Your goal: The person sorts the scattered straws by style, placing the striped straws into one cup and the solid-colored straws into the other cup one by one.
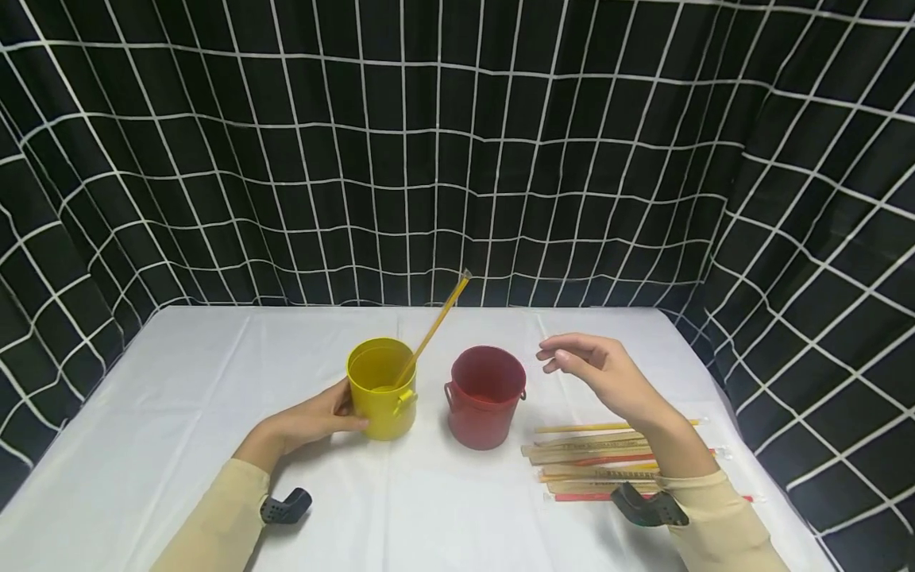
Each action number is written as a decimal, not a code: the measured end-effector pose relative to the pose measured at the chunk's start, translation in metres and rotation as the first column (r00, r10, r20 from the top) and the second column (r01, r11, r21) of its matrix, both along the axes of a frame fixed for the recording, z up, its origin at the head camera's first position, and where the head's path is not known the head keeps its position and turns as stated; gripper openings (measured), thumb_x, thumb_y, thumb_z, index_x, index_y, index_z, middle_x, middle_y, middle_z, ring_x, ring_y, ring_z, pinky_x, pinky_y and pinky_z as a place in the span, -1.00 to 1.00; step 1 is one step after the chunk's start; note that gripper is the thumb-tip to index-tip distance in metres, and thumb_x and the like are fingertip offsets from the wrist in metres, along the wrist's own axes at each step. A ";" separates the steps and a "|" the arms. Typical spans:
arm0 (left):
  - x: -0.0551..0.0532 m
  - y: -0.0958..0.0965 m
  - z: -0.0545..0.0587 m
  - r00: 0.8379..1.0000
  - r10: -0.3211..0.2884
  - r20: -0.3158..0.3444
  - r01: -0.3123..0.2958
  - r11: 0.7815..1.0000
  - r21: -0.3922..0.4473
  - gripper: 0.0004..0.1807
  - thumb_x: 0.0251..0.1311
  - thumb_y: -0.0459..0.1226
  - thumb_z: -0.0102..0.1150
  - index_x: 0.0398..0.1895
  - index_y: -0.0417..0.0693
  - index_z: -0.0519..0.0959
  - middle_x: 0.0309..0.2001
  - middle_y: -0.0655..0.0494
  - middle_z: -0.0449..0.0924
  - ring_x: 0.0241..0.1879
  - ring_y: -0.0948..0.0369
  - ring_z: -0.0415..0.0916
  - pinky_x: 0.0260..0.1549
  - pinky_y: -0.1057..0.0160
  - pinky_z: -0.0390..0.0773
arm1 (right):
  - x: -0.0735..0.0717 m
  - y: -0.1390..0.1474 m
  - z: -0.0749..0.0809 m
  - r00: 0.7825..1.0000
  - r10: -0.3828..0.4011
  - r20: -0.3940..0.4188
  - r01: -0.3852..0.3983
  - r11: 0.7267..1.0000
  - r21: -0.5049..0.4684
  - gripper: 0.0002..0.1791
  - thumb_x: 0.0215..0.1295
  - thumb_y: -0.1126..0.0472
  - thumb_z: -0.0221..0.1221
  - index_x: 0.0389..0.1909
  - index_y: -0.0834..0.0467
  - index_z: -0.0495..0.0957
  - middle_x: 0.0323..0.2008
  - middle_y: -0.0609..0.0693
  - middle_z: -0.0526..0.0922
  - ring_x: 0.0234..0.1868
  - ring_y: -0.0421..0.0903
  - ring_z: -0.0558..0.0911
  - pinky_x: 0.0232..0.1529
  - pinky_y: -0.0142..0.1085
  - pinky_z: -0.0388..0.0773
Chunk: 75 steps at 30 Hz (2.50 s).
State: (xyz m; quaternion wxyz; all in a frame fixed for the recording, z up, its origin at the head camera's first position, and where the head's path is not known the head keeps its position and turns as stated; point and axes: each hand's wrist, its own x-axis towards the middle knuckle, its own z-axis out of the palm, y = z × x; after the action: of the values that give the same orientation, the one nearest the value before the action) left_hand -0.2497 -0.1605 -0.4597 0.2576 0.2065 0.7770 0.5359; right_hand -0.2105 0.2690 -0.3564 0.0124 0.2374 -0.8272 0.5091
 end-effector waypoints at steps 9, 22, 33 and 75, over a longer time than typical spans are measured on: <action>-0.002 -0.001 -0.002 1.000 -0.005 0.006 0.005 1.000 0.017 0.06 0.30 -0.19 0.30 0.65 -0.05 -0.23 0.66 -0.14 -0.22 0.64 -0.15 -0.22 0.61 -0.18 -0.19 | -0.009 0.028 -0.019 0.998 0.041 0.046 -0.040 0.999 -0.011 -0.69 0.53 0.30 0.02 0.13 0.37 0.54 -0.05 -0.26 0.74 -0.08 -0.26 0.74 0.07 -0.50 0.61; -0.002 0.000 0.000 1.000 0.013 -0.016 -0.013 1.000 -0.025 0.06 0.28 -0.15 0.33 0.65 -0.01 -0.18 0.66 -0.13 -0.18 0.64 -0.15 -0.21 0.60 -0.21 -0.17 | -0.026 0.053 -0.048 0.971 0.092 0.219 -0.116 0.988 0.101 -0.50 0.34 0.32 0.27 0.22 0.49 0.47 -0.05 -0.19 0.74 -0.02 -0.31 0.71 0.04 -0.51 0.64; -0.006 0.001 0.000 1.000 0.026 -0.006 -0.026 0.999 -0.047 0.10 0.27 -0.11 0.33 0.66 0.03 -0.23 0.66 -0.13 -0.22 0.64 -0.16 -0.24 0.60 -0.22 -0.17 | -0.029 0.067 -0.060 0.976 0.083 0.201 -0.114 0.983 0.147 -0.53 0.35 0.31 0.25 0.20 0.47 0.49 0.02 0.24 0.72 0.01 -0.19 0.72 0.03 -0.53 0.62; -0.005 -0.001 -0.004 1.000 0.027 0.004 -0.027 0.997 -0.069 0.09 0.28 -0.05 0.32 0.65 0.08 -0.22 0.67 -0.08 -0.21 0.65 -0.12 -0.24 0.60 -0.20 -0.20 | -0.037 0.081 -0.080 0.932 0.069 0.356 -0.177 0.943 0.283 -0.62 0.32 0.25 0.29 0.12 0.30 0.62 0.09 0.28 0.71 0.00 -0.17 0.69 -0.01 -0.53 0.57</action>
State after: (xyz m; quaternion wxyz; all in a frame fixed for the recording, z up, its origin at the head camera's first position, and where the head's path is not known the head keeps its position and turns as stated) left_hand -0.2551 -0.1619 -0.4638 0.2593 0.1857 0.7971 0.5127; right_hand -0.2475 0.3501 -0.4366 -0.2009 0.1965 -0.8696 0.4059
